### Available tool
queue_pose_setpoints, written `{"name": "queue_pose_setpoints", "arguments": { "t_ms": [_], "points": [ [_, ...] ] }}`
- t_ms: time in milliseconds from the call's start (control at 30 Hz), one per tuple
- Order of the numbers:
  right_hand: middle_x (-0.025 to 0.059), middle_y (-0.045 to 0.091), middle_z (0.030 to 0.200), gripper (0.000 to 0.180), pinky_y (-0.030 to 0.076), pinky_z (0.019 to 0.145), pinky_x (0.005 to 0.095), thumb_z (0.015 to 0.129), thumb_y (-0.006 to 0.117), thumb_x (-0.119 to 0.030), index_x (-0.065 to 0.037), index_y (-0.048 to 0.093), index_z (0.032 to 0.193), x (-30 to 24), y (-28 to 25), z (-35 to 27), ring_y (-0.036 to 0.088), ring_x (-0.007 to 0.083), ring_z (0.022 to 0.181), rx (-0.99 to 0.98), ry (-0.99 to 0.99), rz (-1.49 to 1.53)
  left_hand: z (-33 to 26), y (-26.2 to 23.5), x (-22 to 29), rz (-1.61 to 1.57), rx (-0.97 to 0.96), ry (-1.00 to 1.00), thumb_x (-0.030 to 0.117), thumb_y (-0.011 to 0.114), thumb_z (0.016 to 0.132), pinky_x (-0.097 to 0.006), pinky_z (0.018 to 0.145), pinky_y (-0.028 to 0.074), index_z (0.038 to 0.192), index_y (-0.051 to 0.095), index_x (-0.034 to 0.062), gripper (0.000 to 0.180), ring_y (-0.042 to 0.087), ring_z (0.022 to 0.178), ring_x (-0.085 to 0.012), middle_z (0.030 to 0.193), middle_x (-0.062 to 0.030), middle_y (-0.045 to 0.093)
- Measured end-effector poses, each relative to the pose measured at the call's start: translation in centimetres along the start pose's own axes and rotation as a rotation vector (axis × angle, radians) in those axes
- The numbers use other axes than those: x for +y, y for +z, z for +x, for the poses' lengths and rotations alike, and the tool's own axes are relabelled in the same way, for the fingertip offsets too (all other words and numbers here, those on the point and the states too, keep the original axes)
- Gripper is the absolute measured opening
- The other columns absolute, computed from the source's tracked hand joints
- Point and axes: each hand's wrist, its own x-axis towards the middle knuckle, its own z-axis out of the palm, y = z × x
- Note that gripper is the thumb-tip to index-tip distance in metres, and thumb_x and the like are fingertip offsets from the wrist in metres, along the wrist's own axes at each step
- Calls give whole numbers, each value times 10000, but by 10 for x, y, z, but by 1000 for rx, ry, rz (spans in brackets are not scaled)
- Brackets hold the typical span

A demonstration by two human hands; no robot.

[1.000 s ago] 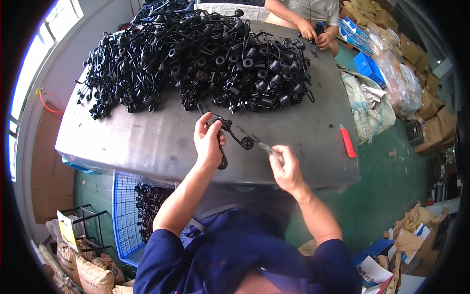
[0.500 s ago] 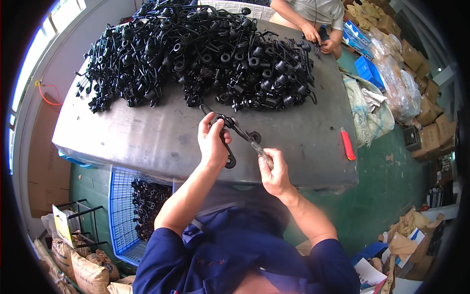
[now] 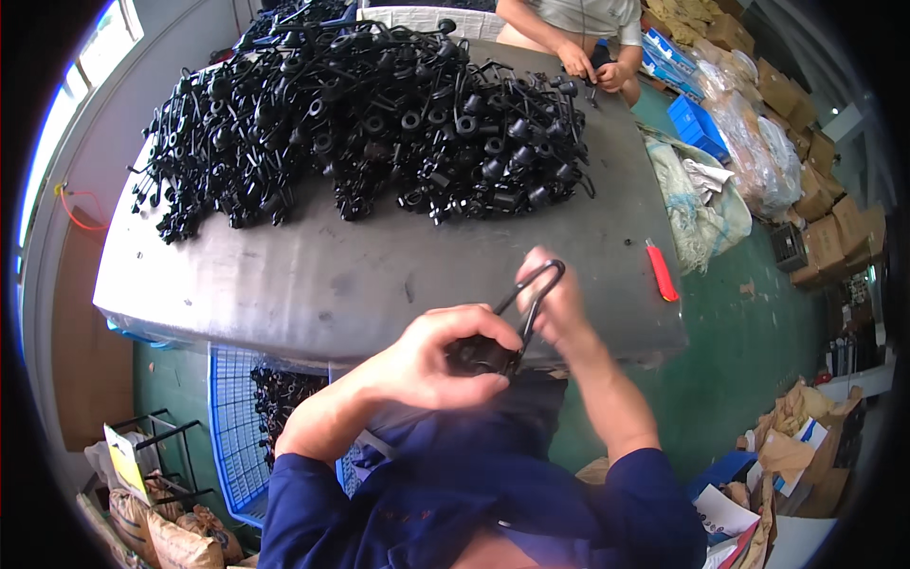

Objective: The person assembles metal brackets by fitting black components and bushings onto the wire frames by hand, tightening them with a wrench, and placing the finished assemblies into a blue basket.

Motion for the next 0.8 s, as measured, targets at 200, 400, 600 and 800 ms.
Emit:
{"name": "queue_pose_setpoints", "arguments": {
  "t_ms": [200,400,600,800],
  "points": [
    [12,449,507,432,276,299,248,1011,482,-451,-73,530,806,47,20,-23,382,96,333,-87,375,45,-5,-15,-12,-132,54,-2,51,773,762,-284,716,467,1050,593,-36,350,581,830,-167,989,-144,636],
    [7,438,469,344,258,305,259,1000,526,-341,-93,528,762,2,-38,6,355,96,321,57,170,97,-15,-31,-18,44,286,-81,56,770,721,-260,688,437,1027,633,3,339,551,778,-117,883,-48,601],
    [25,512,571,343,394,402,286,949,628,-362,-52,569,814,-26,-145,11,513,129,460,542,162,-602,-108,-100,-1,426,792,-314,67,680,694,-289,806,485,1102,621,-16,420,595,883,-156,995,-77,636],
    [64,671,835,239,505,715,299,920,685,-233,-4,653,980,-56,-163,57,615,136,780,519,-278,-1070,-247,-144,19,533,1652,-203,-6,564,858,-161,464,297,1264,553,32,407,408,577,-10,822,30,527]
  ]
}}
